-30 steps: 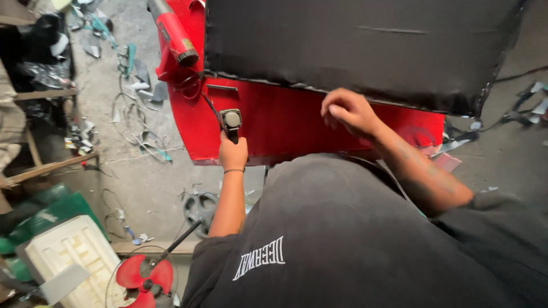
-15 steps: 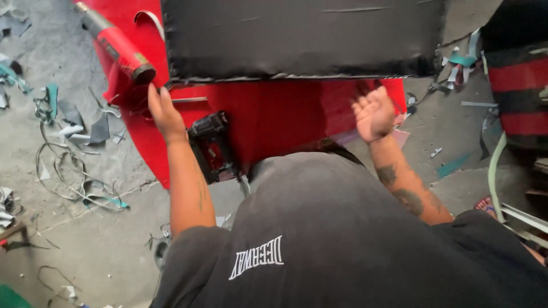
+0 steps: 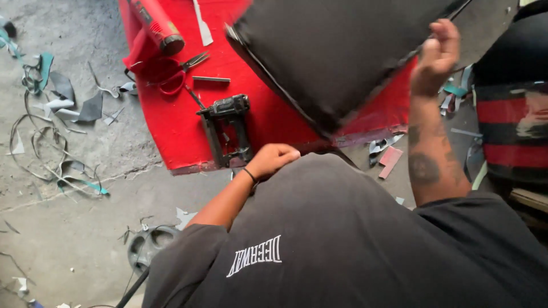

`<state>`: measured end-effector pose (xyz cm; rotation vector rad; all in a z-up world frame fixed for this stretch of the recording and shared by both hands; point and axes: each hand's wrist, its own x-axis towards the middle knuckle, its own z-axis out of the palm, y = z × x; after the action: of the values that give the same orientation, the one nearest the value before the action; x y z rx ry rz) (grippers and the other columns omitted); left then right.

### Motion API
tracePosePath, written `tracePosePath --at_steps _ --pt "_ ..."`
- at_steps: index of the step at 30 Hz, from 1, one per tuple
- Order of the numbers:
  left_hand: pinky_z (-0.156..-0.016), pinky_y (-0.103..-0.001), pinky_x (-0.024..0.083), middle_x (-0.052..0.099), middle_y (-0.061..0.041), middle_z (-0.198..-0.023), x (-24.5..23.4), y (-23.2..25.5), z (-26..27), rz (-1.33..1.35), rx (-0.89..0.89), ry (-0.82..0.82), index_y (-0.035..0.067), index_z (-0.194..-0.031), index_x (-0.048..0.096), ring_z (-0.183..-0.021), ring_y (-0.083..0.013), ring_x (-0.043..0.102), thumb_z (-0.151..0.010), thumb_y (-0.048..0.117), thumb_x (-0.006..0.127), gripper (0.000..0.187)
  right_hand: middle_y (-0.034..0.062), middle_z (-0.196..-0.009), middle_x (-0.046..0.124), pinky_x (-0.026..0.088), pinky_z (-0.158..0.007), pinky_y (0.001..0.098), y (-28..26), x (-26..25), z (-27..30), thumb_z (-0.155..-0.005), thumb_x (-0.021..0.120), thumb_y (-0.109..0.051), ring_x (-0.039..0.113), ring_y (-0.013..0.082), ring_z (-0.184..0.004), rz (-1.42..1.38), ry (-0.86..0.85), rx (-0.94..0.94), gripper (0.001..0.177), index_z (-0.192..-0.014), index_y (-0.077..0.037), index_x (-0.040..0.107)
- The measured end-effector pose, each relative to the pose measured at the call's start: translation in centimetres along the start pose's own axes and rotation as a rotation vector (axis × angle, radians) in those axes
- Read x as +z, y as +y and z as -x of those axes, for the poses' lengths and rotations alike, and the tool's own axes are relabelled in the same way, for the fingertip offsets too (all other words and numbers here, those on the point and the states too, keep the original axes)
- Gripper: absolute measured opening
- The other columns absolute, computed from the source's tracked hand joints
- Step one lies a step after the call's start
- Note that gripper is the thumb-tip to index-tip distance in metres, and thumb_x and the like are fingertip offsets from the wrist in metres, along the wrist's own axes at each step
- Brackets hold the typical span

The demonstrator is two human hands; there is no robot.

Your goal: Upholstering a seat frame by stretching black fabric over it and securing it with a pneumatic stapler.

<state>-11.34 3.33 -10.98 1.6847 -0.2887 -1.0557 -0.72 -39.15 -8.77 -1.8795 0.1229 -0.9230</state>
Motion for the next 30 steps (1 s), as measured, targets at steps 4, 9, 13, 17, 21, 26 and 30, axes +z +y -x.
tracePosePath --at_steps 4,9,13,17,21,26,30 --pt "-0.088 -0.03 0.054 0.08 0.003 -0.101 -5.9 -1.3 -3.0 -0.064 0.101 0.64 0.02 -0.101 0.079 -0.094 -0.0117 0.073 -0.088 0.039 0.071 0.024 0.0166 -0.12 0.066 0.047 -0.102 0.0441 -10.4 6.8 5.1 -0.09 0.054 0.0 0.062 0.0342 -0.112 0.314 -0.282 -0.127 0.032 -0.118 0.002 0.07" --pt "-0.128 -0.046 0.025 0.039 -0.018 -0.163 -6.6 -5.0 -9.8 -0.136 0.02 0.472 0.011 -0.161 0.035 -0.153 -0.0325 0.031 -0.1 0.061 0.059 0.082 0.0154 -0.169 0.023 0.007 -0.122 0.0676 -10.6 9.6 12.2 -0.102 0.064 -0.047 0.016 0.0405 -0.156 0.622 -0.738 0.349 0.071 -0.162 -0.022 0.035" --pt "-0.128 -0.053 0.024 0.038 -0.035 -0.157 1.9 -3.8 -9.6 -0.263 0.188 0.246 -0.002 -0.16 0.028 -0.151 -0.0461 0.032 -0.091 0.061 0.07 0.103 0.0178 -0.17 0.02 0.003 -0.12 0.0707 -10.3 5.1 11.8 -0.104 0.059 -0.048 0.012 0.0392 -0.157 0.767 -0.788 0.372 0.072 -0.164 -0.02 0.031" --pt "-0.121 -0.049 0.035 0.062 -0.02 -0.138 2.3 0.5 -9.1 -0.067 0.328 -0.256 0.011 -0.137 0.065 -0.138 -0.0384 0.049 -0.1 0.044 0.068 0.049 0.0166 -0.171 0.015 0.004 -0.118 0.0755 -9.4 1.0 12.7 -0.105 0.055 -0.051 0.011 0.0428 -0.156 0.859 -0.705 0.421 0.071 -0.164 -0.019 0.033" --pt "-0.113 -0.044 0.046 0.075 -0.006 -0.124 0.9 -1.3 -12.9 -0.066 0.274 -0.165 0.02 -0.136 0.069 -0.128 -0.0273 0.063 -0.1 0.038 0.069 0.04 0.0128 -0.172 0.01 0.005 -0.118 0.0773 -9.7 0.0 14.7 -0.086 0.065 -0.071 0.008 0.0407 -0.157 0.848 -0.721 0.395 0.099 -0.166 -0.028 0.024" --pt "-0.106 -0.038 0.047 0.071 0.0 -0.114 -4.8 -6.5 -12.3 -0.377 0.232 0.52 0.026 -0.126 0.071 -0.117 -0.0211 0.063 -0.092 0.041 0.073 0.038 0.0113 -0.173 0.017 0.008 -0.118 0.0778 -5.0 -4.7 15.3 -0.084 0.073 -0.036 0.014 0.0399 -0.157 0.917 -0.838 0.204 0.084 -0.16 -0.037 0.036" --pt "-0.106 -0.042 0.045 0.059 -0.006 -0.119 -7.1 -9.9 -5.7 -0.575 0.079 1.185 0.02 -0.13 0.064 -0.121 -0.0274 0.056 -0.071 0.03 0.09 0.065 0.011 -0.171 0.031 0.014 -0.118 0.0704 -0.1 -11.3 13.1 -0.073 0.081 -0.03 0.025 0.0371 -0.156 0.792 -0.804 -0.035 0.086 -0.152 -0.04 0.051"
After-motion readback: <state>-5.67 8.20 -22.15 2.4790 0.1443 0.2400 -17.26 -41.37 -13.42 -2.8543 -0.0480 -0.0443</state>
